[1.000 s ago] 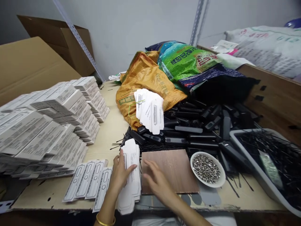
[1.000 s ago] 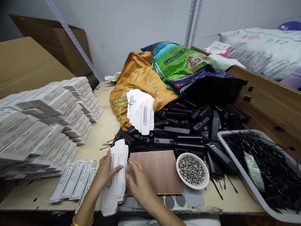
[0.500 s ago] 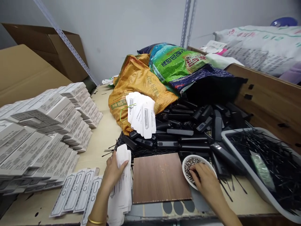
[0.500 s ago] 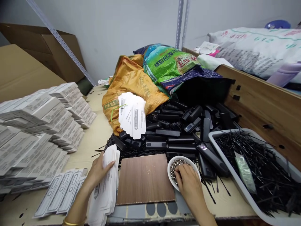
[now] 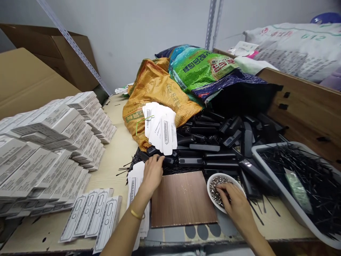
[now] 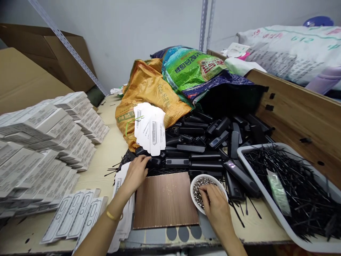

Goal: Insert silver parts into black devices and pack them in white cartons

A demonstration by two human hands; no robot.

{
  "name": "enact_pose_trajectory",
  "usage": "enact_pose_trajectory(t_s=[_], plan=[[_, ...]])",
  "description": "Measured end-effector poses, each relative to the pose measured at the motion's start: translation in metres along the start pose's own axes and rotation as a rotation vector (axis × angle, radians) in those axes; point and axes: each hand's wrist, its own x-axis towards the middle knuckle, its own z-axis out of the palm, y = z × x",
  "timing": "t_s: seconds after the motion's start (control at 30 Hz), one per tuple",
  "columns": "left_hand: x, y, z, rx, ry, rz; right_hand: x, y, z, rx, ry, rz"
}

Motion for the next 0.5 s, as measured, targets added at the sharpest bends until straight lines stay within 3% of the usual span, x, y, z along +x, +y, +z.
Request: enact_pose_trajectory(t_s=[0.13,0.2,0.33,0.5], plan=[[0.027,0.012,0.013,0.058,-0.014,0.031,0.004,-0.012,-0.009,0.496,0.035,0.406],[0.032,0.011,0.017,0.067,-0.012,0.042,0.008,-0.020,-0.011,0.812,0.023,0.534],[0.030,0.007,0.020,0.035,-0.033,0.102,0.014,-0.035,-0.007,1.226,-0.019,0.639],[0.029,0.006,0.026,0.014,-0.028,0.112,0.016,-0.044,-0.002,1.385,-0.032,0.676]])
